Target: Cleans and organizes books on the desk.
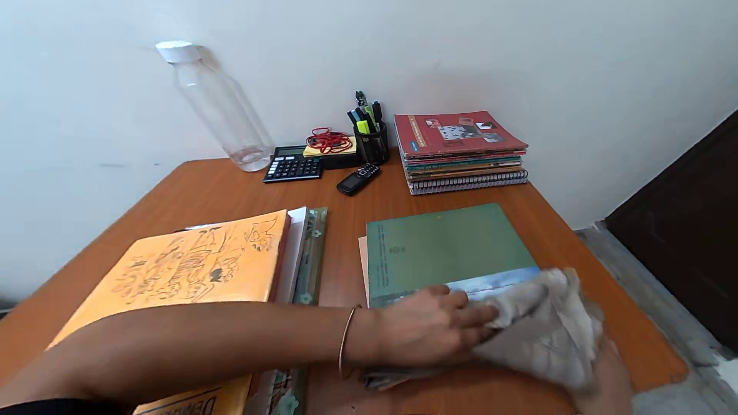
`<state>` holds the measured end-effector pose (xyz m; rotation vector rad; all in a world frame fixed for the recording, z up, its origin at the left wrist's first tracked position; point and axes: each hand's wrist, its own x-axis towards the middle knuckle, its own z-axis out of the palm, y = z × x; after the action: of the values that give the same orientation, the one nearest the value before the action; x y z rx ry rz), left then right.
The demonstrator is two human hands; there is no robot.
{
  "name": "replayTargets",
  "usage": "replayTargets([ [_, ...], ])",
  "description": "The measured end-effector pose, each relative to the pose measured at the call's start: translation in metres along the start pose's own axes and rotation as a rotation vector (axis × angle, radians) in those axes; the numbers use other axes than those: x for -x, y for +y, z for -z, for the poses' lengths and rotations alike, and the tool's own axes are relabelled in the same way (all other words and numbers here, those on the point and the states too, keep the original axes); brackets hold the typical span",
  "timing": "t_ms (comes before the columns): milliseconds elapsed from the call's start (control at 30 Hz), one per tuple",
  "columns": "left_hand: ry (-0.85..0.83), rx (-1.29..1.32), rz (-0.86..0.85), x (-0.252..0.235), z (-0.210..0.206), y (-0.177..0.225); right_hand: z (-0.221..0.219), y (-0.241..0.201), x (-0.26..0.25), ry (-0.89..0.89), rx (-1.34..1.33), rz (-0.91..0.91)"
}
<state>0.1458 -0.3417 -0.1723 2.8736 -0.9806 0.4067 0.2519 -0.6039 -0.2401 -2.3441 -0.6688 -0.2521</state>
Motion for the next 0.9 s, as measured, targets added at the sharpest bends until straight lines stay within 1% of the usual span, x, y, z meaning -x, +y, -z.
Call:
replayTargets([
  [33,0.011,-0.008,-0.043,0.002,0.001,0.004,-0.003,0.005,0.003,0.026,-0.064,-0.099],
  [67,0.009,-0.002,-0.053,0.003,0.002,0.004,-0.007,0.009,0.004,0.054,-0.097,-0.156],
  [100,-0.008,0.028,-0.026,0.002,0.003,0.001,-0.011,0.014,0.004,0.078,-0.085,-0.153],
  [133,-0.028,0.067,0.027,0.001,0.004,-0.004,-0.012,0.015,0.004,0.079,-0.056,-0.108],
  [200,-0.078,0.116,0.152,-0.004,0.004,-0.022,-0.005,0.004,-0.002,0.035,0.058,0.032],
  [233,-0.066,0.103,0.205,-0.007,0.001,-0.033,-0.001,-0.002,-0.007,-0.002,0.083,0.093],
  [300,-0.054,0.049,0.314,-0.009,-0.005,-0.061,-0.004,0.002,-0.014,-0.008,0.121,0.187],
  [367,-0.055,0.017,0.431,-0.007,-0.004,-0.092,-0.01,0.008,-0.016,0.01,0.115,0.21],
  [433,-0.102,0.005,0.572,0.0,0.005,-0.118,-0.012,0.012,-0.017,0.035,0.116,0.224],
  [533,-0.203,-0.012,0.734,0.019,0.019,-0.143,-0.009,0.009,-0.017,0.03,0.15,0.251],
  [600,-0.223,-0.007,0.779,0.034,0.025,-0.148,-0.003,-0.005,-0.018,-0.017,0.155,0.319],
  [667,-0.212,0.011,0.794,0.045,0.027,-0.148,0.0,-0.029,-0.02,-0.115,0.119,0.424],
  [767,-0.245,0.069,0.815,0.047,0.034,-0.146,-0.015,-0.066,-0.014,-0.269,0.102,0.562],
  [833,-0.233,0.096,0.808,0.047,0.036,-0.146,-0.027,-0.083,-0.006,-0.375,0.139,0.59],
  [900,-0.228,0.119,0.808,0.047,0.038,-0.146,-0.032,-0.092,0.001,-0.411,0.214,0.587],
])
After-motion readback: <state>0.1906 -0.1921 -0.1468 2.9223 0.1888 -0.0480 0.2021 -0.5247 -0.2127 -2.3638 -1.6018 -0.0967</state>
